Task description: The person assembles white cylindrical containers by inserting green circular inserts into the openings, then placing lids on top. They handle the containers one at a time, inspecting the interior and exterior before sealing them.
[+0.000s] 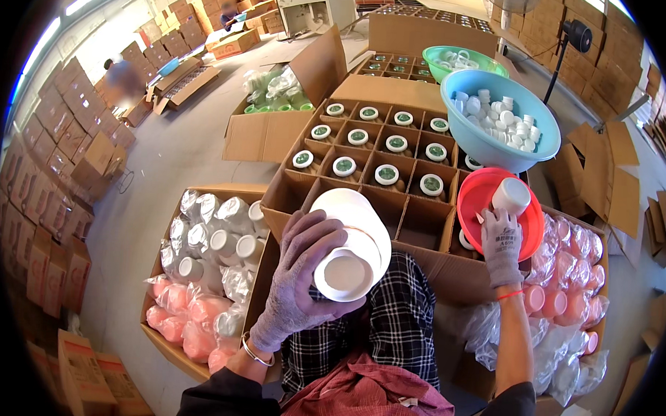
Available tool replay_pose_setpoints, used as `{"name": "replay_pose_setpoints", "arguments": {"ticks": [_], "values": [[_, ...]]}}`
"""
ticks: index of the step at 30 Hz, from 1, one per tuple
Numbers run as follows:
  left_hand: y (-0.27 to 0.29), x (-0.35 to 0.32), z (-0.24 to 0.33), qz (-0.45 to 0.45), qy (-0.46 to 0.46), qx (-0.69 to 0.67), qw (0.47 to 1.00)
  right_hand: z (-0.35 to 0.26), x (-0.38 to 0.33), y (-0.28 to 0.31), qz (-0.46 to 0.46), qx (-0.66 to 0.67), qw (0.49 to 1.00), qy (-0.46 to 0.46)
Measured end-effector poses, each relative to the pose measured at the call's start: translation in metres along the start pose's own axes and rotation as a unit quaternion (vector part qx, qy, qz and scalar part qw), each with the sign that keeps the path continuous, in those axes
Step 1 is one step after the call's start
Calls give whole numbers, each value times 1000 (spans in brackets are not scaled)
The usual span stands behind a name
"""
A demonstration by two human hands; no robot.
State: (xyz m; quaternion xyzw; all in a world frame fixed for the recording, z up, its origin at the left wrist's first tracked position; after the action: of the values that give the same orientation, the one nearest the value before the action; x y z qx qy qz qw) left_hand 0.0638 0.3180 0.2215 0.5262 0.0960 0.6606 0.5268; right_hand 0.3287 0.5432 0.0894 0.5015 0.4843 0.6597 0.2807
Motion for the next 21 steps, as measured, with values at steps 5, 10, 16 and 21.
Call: {"name": "replay_pose_setpoints", "arguments": {"ticks": [5, 10, 16, 21], "values": [[-11, -6, 4, -13, -15, -51, 998, -90, -18, 84, 19, 394, 912, 109], [-50, -125, 21, -200, -116, -89, 969, -149, -22, 84, 6, 489, 860, 147], [6, -150, -77, 69, 281, -226, 930, -220, -97, 76, -85, 563, 750, 338], [-97, -119, -85, 0, 319, -489, 812, -212, -115, 123, -67, 506, 803, 308]]}}
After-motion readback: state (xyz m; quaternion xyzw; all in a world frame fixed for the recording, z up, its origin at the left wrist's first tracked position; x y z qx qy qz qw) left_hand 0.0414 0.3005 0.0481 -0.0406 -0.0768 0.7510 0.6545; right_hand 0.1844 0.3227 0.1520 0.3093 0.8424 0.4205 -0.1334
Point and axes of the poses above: each hand's wrist, its own x-axis towards the middle knuckle, its own y-axis out of the back of the hand, z = x × y, the point moved 10 cm from there along x, towards the middle knuckle, and after that the axes turned 5 degrees about -z, right-handed, at the moved point
